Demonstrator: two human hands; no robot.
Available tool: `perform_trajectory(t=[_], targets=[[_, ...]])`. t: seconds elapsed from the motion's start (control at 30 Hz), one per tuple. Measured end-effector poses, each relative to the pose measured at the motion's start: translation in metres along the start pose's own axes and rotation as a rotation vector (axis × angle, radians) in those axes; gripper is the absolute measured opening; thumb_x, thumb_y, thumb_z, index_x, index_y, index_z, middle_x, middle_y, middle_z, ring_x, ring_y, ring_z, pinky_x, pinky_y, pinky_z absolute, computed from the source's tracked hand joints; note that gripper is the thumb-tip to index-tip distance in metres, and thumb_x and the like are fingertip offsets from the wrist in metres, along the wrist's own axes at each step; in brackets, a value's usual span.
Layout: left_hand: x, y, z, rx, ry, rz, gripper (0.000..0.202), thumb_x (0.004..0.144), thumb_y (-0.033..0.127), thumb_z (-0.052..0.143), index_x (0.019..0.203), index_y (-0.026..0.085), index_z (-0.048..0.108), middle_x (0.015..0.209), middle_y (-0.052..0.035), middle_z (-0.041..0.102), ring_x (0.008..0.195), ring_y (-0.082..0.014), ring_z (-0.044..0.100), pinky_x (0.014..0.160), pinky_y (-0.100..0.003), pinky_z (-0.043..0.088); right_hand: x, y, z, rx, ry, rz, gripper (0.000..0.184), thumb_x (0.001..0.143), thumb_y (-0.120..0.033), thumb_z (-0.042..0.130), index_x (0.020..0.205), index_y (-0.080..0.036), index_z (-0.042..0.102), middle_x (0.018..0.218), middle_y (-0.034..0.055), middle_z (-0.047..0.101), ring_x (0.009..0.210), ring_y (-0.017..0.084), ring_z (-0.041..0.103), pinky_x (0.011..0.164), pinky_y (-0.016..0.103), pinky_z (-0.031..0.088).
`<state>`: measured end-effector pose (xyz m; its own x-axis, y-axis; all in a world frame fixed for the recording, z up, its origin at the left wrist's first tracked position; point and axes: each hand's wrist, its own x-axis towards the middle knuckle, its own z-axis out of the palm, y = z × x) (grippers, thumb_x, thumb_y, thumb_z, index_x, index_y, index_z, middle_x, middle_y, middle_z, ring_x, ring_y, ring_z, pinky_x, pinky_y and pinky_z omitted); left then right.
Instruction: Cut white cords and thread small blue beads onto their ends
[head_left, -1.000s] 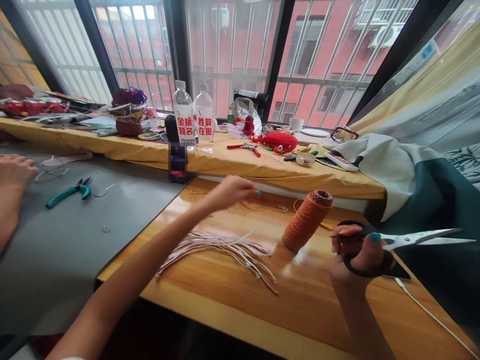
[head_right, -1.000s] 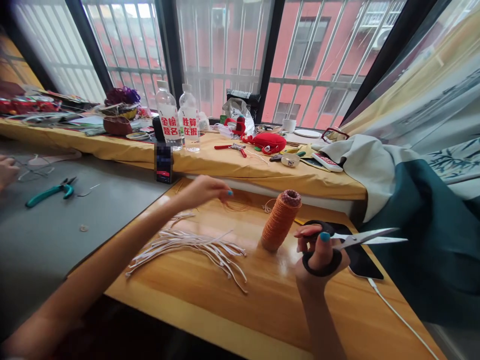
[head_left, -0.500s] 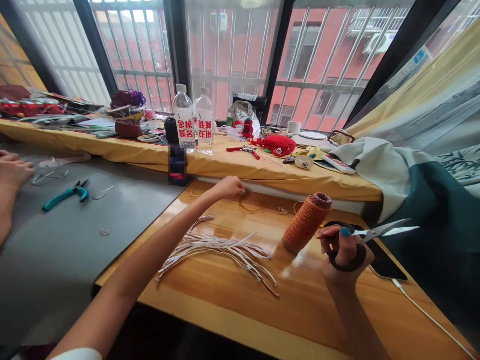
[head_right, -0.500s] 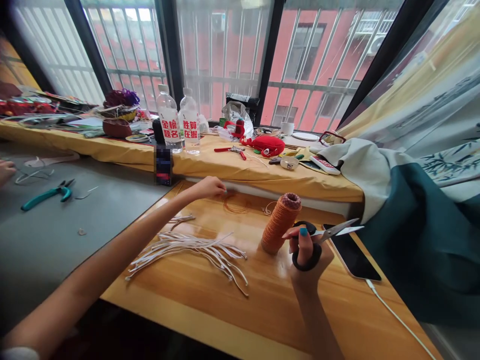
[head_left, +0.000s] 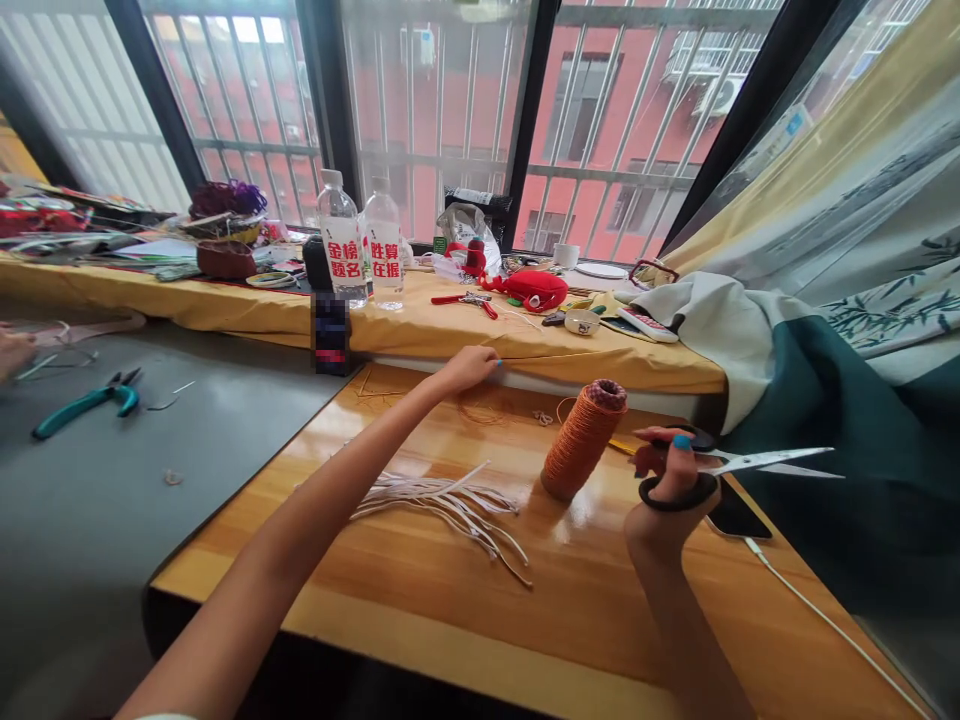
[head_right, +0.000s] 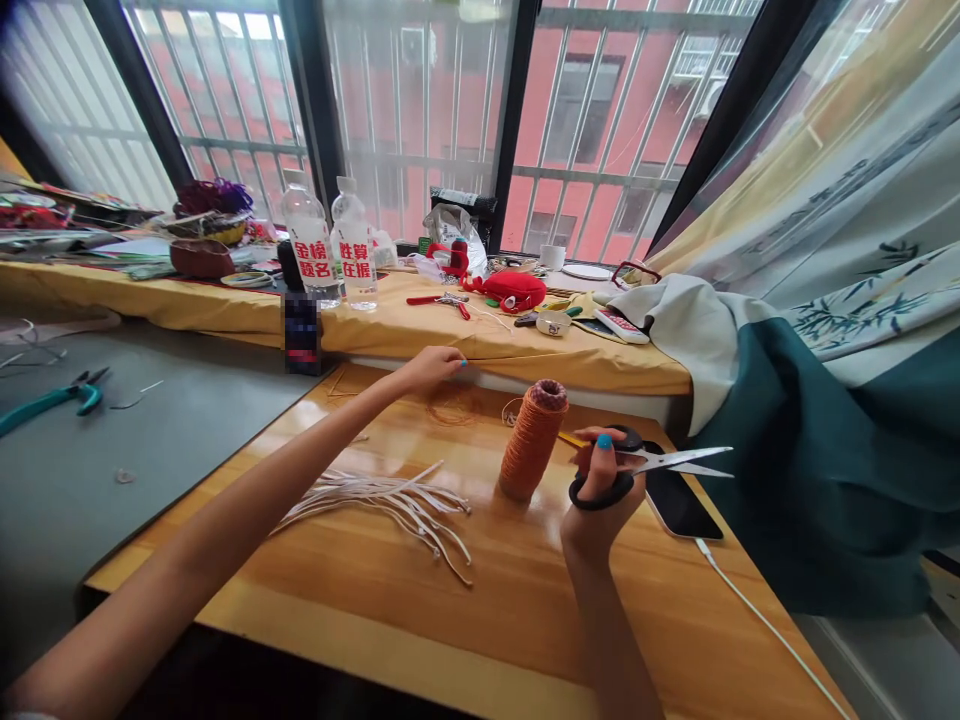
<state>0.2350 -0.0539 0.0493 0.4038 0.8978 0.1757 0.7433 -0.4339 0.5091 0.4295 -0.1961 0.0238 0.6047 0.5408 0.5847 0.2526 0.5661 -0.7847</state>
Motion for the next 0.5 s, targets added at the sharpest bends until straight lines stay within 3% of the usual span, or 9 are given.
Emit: perform_trajectory(t=[0.07, 0.13, 0.27, 0.37, 0.5], targets=[[-0.007, 0.018, -0.003, -0.089, -0.053, 0.139, 0.036, 0.083, 0.032, 0.03, 0.093, 0.012, 0.058, 0.093, -0.0049, 0.061, 0.085, -0.0133, 0.053, 0.078, -0.021, 0.038, 0.002, 0.005, 0.002, -0.032, 0.01, 0.006, 0.02, 0.074, -0.038, 0.047, 0.078, -0.018, 0.046, 0.076, 0.0006, 0.049, 0.059, 0.01, 0.046, 0.052, 0.024, 0.036], [-0.015, 0.036, -0.002, -0.193, -0.18, 0.316, 0.039, 0.082, 0.039, 0.032, 0.101, 0.014, 0.054, 0.1, -0.0033, 0.059, 0.089, -0.0124, 0.052, 0.08, -0.019, 0.037, 0.003, 0.01, 0.005, -0.022, -0.045, 0.031, 0.025, 0.07, -0.037, 0.054, 0.084, -0.021, 0.042, 0.081, 0.0003, 0.049, 0.069, 0.012, 0.05, 0.06, 0.026, 0.04], [-0.02, 0.052, 0.005, -0.236, -0.418, 0.436, 0.041, 0.081, 0.04, 0.037, 0.112, 0.015, 0.048, 0.11, -0.0031, 0.055, 0.094, -0.0126, 0.05, 0.079, -0.018, 0.037, -0.002, 0.021, 0.01, 0.005, -0.32, 0.152, 0.042, 0.065, -0.032, 0.062, 0.093, -0.022, 0.033, 0.09, 0.0026, 0.052, 0.081, 0.014, 0.054, 0.072, 0.03, 0.042], [-0.014, 0.038, 0.013, -0.173, -0.346, 0.409, 0.041, 0.086, 0.035, 0.025, 0.108, 0.013, 0.051, 0.108, -0.0032, 0.057, 0.094, -0.0111, 0.051, 0.079, -0.017, 0.038, -0.006, 0.024, 0.011, -0.059, -0.425, 0.194, 0.043, 0.064, -0.033, 0.063, 0.093, -0.021, 0.034, 0.096, 0.0049, 0.053, 0.083, 0.015, 0.054, 0.073, 0.031, 0.042], [-0.008, 0.002, 0.031, 0.243, -0.1, 0.273, 0.031, 0.083, 0.018, 0.032, 0.101, 0.015, 0.057, 0.099, -0.0039, 0.059, 0.089, -0.0122, 0.052, 0.077, -0.019, 0.038, -0.008, 0.026, 0.01, -0.085, -0.461, 0.181, 0.035, 0.067, -0.035, 0.06, 0.089, -0.021, 0.037, 0.093, 0.004, 0.054, 0.085, 0.015, 0.053, 0.073, 0.031, 0.042]])
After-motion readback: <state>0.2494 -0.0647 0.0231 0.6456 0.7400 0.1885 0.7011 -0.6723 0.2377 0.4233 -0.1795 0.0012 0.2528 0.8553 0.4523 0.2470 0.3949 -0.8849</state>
